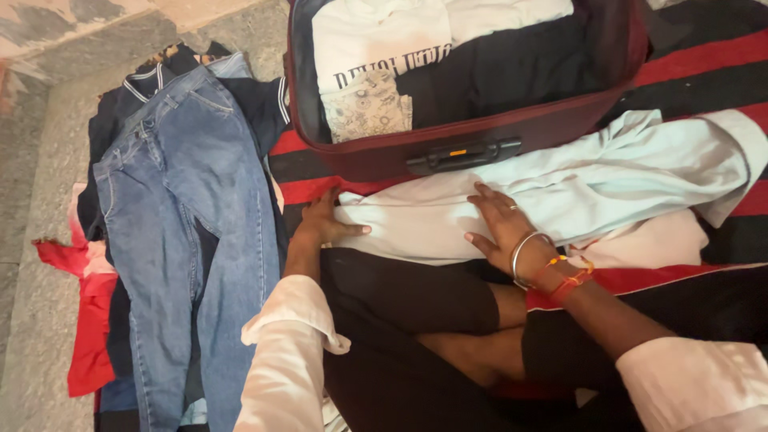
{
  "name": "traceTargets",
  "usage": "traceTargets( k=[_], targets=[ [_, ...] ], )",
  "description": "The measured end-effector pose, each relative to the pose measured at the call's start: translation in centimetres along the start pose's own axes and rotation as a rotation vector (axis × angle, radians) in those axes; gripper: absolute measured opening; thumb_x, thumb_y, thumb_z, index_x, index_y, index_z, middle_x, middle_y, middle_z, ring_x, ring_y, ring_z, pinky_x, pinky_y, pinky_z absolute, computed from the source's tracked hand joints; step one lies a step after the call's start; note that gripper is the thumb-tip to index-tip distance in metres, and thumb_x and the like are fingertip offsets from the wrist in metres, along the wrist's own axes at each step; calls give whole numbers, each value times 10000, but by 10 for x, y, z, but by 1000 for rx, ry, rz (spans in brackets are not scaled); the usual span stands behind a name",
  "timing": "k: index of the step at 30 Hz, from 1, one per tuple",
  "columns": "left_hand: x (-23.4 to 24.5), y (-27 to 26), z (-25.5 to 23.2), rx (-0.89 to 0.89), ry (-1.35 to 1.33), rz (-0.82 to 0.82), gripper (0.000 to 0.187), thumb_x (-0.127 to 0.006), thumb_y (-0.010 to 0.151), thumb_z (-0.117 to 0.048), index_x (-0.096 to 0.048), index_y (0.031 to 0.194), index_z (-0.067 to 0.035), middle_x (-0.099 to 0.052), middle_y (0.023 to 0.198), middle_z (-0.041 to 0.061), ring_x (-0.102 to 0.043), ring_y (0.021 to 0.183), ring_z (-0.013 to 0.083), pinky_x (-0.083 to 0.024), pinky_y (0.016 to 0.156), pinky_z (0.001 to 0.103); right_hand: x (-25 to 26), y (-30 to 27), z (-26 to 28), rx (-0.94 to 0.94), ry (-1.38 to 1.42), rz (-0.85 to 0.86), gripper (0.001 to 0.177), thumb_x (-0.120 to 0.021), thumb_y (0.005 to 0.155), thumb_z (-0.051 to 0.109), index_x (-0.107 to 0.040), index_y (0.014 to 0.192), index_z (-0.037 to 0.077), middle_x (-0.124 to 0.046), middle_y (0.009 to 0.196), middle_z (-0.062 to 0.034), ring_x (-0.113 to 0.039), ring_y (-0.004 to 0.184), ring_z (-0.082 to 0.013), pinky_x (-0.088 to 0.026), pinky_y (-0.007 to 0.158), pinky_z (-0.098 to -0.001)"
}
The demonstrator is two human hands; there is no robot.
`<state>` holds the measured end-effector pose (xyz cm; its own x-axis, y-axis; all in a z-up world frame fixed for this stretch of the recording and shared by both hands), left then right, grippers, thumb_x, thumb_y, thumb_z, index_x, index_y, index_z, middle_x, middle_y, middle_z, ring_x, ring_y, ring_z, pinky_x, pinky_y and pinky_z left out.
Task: The person buttons a shirt, folds the sleeves and sides inward, and places the folded shirt into a suitcase.
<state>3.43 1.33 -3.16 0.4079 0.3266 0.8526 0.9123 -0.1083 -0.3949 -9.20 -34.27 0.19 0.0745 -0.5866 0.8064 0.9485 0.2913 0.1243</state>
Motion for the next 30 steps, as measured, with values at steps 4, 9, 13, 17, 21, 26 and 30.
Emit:
traceTargets(
  k=[4,9,13,17,21,26,30],
  targets=[
    [-6,11,13,45,-150,95,1268,-956,460,-509,-413,1541,-129,-568,1480,158,-503,1405,320,-398,1163,396,-19,0,14,-67,164,-59,549,-706,890,220,-506,1379,69,-427,1563,-201,-445,1372,-428,-370,1144,-480],
    [15,-4,-5,-62,-198,282,999,-907,579,-418,-563,1468,-119,-635,1426,154,-573,1365,301,-419,1137,366,-16,-1,13,-19,207,-124,498,-722,862,125,-550,1328,96,-507,1521,-170,-515,1326,-415,-437,1097,-476],
    [40,-26,-28,-67,-289,410,969,-854,638,-405,-517,1498,-111,-618,1468,142,-544,1397,290,-393,1143,368,-9,1,9,-145,407,-119,430,-693,867,84,-585,1283,87,-544,1510,-146,-613,1237,-343,-571,966,-396],
    [59,-32,-46,29,-79,493,1024,-818,734,-453,-361,1568,-74,-440,1587,159,-387,1485,299,-317,1178,389,-7,2,8,-201,410,-142,439,-718,863,74,-609,1289,79,-671,1293,-120,-691,1067,-281,-588,883,-360],
    [64,-30,-79,-89,-207,432,1011,-800,777,-440,-317,1558,-17,-387,1589,158,-398,1459,292,-340,1169,381,-9,-1,1,-339,494,-114,451,-728,880,114,-622,1319,108,-714,1142,-97,-730,943,-230,-607,843,-334],
    [36,-28,-140,11,-556,569,806,-766,765,-404,-543,1411,23,-663,1369,208,-664,1226,333,-550,960,416,-14,4,-24,-356,879,-153,389,-680,947,210,-602,1307,84,-711,1265,-84,-700,1080,-199,-578,886,-333],
    [12,-41,-199,-27,-795,712,772,-686,848,-558,-641,1344,32,-697,1303,149,-693,1082,234,-618,822,383,-8,-3,-46,-707,1370,-59,542,-437,1019,490,-567,1371,100,-694,1314,-83,-675,1135,-224,-531,969,-393]
  ],
)
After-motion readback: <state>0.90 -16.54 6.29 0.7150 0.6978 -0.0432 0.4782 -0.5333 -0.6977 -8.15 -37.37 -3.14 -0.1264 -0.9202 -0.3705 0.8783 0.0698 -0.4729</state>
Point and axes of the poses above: each hand's wrist, its own y-axis towards the middle knuckle, its own x-axis out of the back of the hand, z = x × y, the point moved 3 cm from there along y, towards the middle knuckle
